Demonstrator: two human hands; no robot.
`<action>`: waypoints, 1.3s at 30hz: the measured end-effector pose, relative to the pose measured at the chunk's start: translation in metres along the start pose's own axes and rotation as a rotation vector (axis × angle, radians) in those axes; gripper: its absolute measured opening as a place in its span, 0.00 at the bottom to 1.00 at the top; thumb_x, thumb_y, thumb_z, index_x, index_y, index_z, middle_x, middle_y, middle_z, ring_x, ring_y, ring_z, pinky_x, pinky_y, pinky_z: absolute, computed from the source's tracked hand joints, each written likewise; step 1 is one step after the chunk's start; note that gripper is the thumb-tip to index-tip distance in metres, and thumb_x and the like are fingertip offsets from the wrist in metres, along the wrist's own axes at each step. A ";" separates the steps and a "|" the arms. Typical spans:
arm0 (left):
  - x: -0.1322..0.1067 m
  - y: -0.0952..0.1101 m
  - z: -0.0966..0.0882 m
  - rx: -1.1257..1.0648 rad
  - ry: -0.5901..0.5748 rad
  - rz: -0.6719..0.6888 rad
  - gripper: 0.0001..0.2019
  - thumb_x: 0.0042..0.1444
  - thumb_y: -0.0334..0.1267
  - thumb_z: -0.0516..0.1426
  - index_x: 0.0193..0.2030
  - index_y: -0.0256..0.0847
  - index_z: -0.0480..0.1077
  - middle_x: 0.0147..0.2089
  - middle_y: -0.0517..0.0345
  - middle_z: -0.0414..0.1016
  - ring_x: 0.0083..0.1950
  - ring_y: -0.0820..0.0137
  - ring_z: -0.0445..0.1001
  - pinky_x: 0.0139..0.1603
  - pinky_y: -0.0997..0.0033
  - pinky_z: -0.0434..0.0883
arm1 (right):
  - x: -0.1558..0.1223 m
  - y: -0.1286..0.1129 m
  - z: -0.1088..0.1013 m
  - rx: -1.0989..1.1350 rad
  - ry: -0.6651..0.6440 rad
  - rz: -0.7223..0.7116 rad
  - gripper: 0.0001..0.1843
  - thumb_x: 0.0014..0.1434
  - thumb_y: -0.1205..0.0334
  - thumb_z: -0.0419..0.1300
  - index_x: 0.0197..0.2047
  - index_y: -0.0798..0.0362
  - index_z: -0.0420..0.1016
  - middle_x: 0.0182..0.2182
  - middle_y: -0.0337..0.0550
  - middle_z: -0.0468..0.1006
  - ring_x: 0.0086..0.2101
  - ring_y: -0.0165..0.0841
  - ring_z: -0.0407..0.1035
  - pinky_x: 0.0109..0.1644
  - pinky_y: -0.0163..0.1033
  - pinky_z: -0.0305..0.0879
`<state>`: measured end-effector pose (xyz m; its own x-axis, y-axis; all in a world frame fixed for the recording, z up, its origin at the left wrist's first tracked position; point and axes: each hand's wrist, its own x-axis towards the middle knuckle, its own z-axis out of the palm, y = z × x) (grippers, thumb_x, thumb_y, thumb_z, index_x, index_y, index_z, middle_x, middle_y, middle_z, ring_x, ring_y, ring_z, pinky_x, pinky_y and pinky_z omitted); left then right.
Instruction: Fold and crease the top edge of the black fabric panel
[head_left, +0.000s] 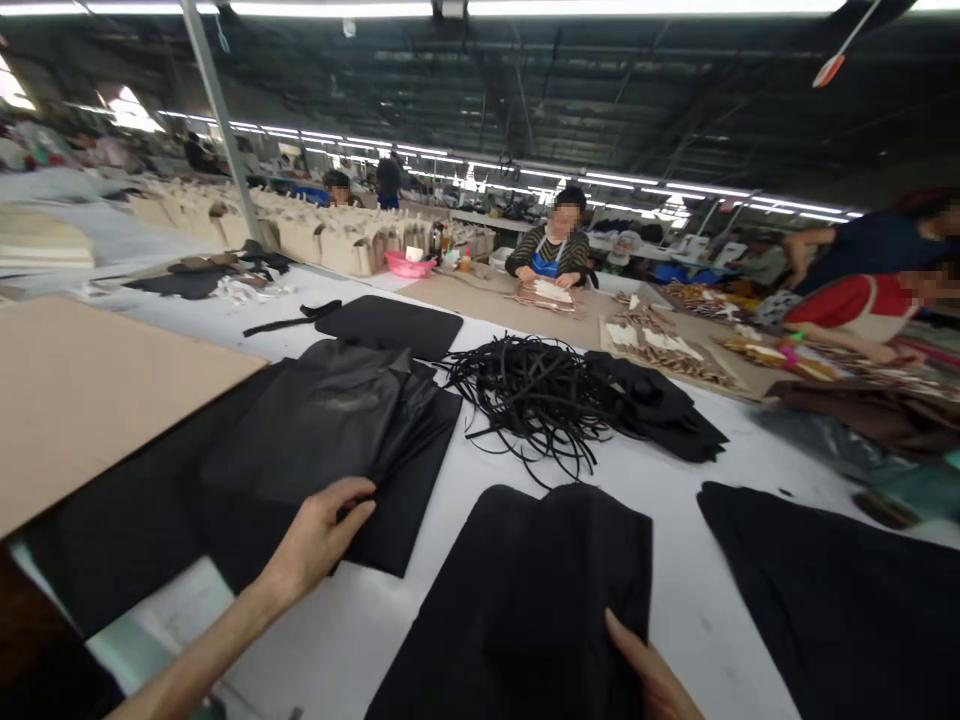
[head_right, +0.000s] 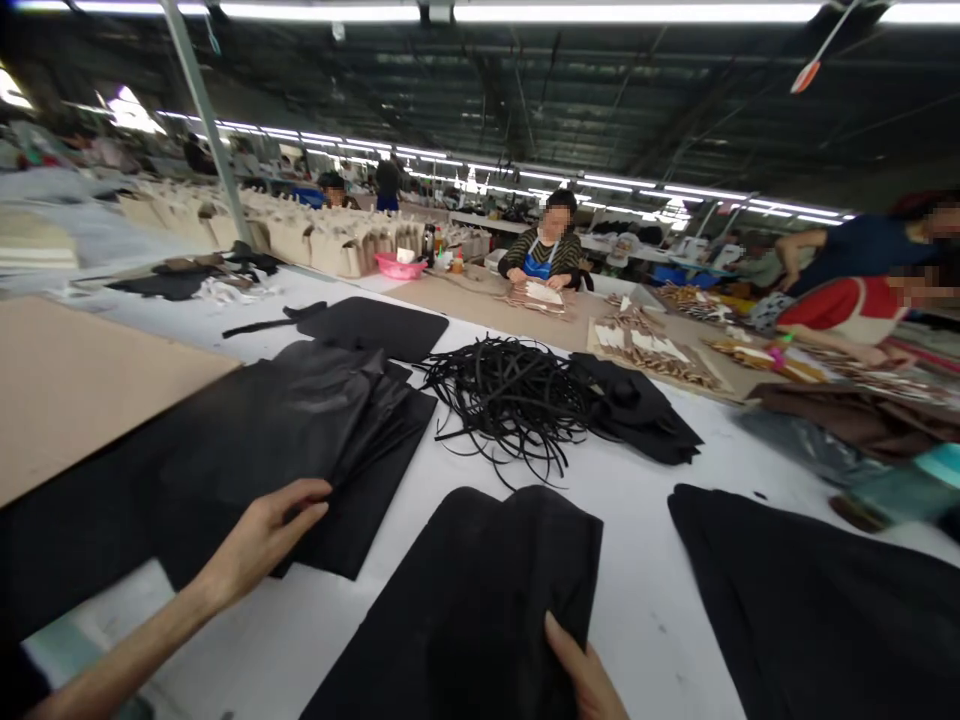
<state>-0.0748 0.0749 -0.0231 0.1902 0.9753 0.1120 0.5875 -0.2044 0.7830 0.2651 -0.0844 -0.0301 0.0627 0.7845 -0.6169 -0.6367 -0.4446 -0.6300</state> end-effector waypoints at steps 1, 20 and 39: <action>-0.014 0.007 0.011 -0.160 -0.072 -0.082 0.18 0.54 0.51 0.53 0.44 0.43 0.71 0.44 0.53 0.75 0.45 0.60 0.73 0.46 0.65 0.70 | 0.000 -0.002 0.005 0.089 -0.033 0.054 0.20 0.51 0.51 0.63 0.44 0.55 0.78 0.44 0.49 0.79 0.52 0.48 0.66 0.59 0.51 0.62; -0.034 0.085 0.085 -1.143 -0.364 -0.663 0.18 0.48 0.47 0.64 0.40 0.37 0.72 0.38 0.49 0.78 0.40 0.58 0.77 0.42 0.64 0.74 | 0.006 -0.028 -0.004 -0.543 0.209 -0.308 0.25 0.48 0.51 0.64 0.47 0.55 0.72 0.39 0.49 0.79 0.41 0.43 0.72 0.49 0.48 0.64; -0.052 0.125 0.091 -0.613 -0.359 -0.332 0.27 0.50 0.62 0.55 0.41 0.38 0.72 0.39 0.53 0.76 0.42 0.59 0.72 0.45 0.67 0.70 | -0.024 0.025 0.081 -1.090 0.370 -0.554 0.21 0.59 0.49 0.51 0.50 0.51 0.70 0.42 0.48 0.75 0.43 0.42 0.67 0.45 0.43 0.61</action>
<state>0.0600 -0.0090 0.0128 0.3845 0.8694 -0.3103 0.1388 0.2779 0.9505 0.1857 -0.0791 0.0072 0.4379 0.8892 -0.1325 0.4894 -0.3594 -0.7946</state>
